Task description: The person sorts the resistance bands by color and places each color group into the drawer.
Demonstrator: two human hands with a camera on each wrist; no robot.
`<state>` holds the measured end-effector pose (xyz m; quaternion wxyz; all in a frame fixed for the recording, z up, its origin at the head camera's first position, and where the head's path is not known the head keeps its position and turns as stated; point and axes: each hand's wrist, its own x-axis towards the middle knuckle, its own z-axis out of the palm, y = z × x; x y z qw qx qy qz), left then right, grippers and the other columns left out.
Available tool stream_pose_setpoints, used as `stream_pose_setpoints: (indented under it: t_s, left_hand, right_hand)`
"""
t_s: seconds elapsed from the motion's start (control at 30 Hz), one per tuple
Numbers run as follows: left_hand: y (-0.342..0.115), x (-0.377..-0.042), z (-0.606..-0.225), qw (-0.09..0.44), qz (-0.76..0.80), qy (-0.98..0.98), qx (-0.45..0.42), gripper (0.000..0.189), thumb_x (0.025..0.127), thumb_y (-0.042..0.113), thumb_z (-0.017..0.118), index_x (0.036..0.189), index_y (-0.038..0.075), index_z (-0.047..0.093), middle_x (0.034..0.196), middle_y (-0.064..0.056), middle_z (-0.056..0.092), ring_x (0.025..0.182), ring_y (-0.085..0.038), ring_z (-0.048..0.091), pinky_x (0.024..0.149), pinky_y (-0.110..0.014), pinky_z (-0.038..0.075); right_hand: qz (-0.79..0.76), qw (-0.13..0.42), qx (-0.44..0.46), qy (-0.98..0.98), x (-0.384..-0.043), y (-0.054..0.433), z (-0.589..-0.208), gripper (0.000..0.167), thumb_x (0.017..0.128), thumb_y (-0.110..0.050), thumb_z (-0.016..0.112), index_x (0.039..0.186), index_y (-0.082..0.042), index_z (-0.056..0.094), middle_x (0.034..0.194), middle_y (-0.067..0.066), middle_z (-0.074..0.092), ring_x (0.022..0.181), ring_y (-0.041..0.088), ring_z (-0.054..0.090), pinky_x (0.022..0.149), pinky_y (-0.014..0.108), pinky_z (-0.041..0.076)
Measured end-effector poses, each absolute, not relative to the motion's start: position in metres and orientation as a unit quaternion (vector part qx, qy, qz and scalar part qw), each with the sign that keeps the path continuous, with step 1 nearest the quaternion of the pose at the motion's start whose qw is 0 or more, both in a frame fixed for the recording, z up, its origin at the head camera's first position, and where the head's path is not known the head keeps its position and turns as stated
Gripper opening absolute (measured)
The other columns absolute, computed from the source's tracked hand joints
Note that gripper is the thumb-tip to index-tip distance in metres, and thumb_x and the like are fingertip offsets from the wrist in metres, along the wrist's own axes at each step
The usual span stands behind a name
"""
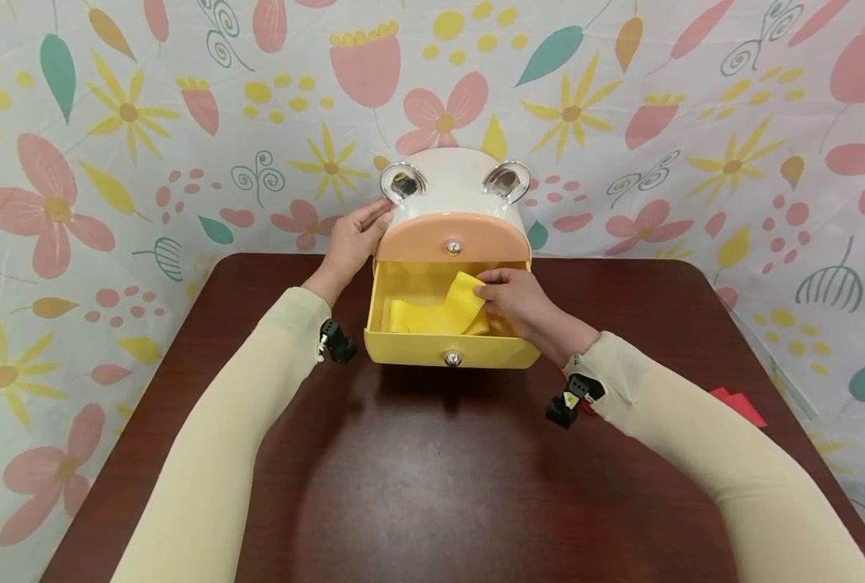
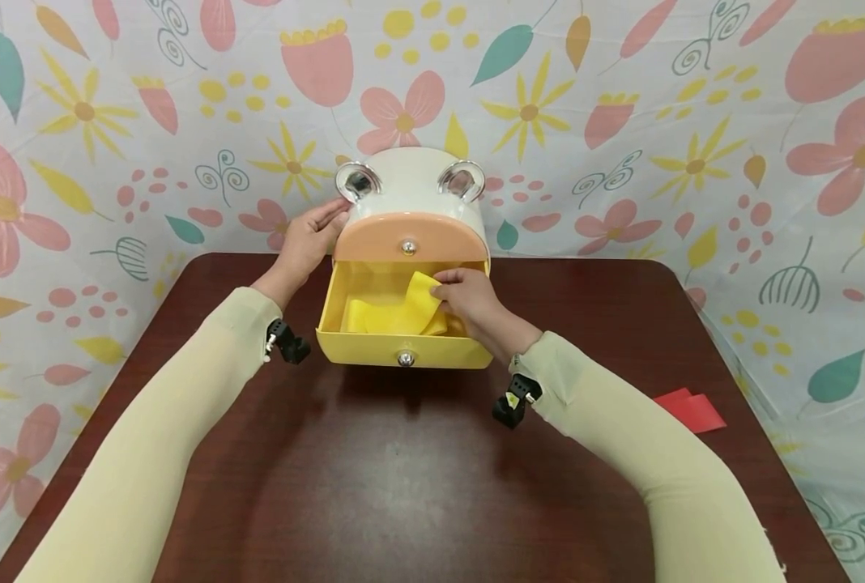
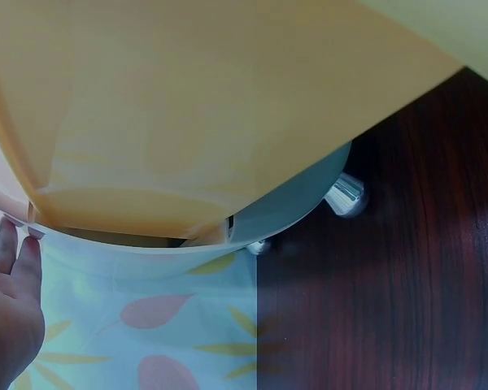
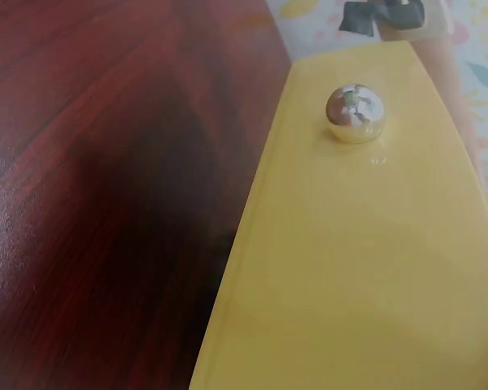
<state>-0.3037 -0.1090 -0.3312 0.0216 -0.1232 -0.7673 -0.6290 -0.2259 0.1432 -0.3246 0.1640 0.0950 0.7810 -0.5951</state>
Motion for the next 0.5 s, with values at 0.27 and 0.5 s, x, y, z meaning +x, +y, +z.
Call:
stream_pose_setpoints:
  t_s: [0.27, 0.5]
  left_hand:
    - [-0.1096, -0.3041, -0.3317, 0.023, -0.625, -0.772, -0.117, 0.047, 0.107, 0.024, 0.056, 0.15, 0.007, 0.052, 0.154, -0.012, 0.054, 0.146, -0.022, 0.051, 0.119, -0.035, 0.045]
    - [-0.11, -0.3031, -0.3316, 0.025, -0.614, -0.779, -0.123, 0.048, 0.107, 0.026, 0.056, 0.151, 0.008, 0.051, 0.155, -0.012, 0.053, 0.146, -0.022, 0.05, 0.12, -0.035, 0.045]
  right_hand:
    - [-0.573, 0.178, 0.084, 0.796, -0.2309, 0.1411, -0.3283, 0.041, 0.105, -0.007, 0.052, 0.142, 0.01, 0.047, 0.151, 0.023, 0.045, 0.127, 0.028, 0.054, 0.109, 0.035, 0.05]
    - [-0.556, 0.175, 0.092, 0.807, -0.2312, 0.1403, -0.3296, 0.041, 0.105, -0.005, 0.052, 0.143, 0.01, 0.047, 0.153, 0.024, 0.043, 0.125, 0.028, 0.053, 0.104, 0.032, 0.05]
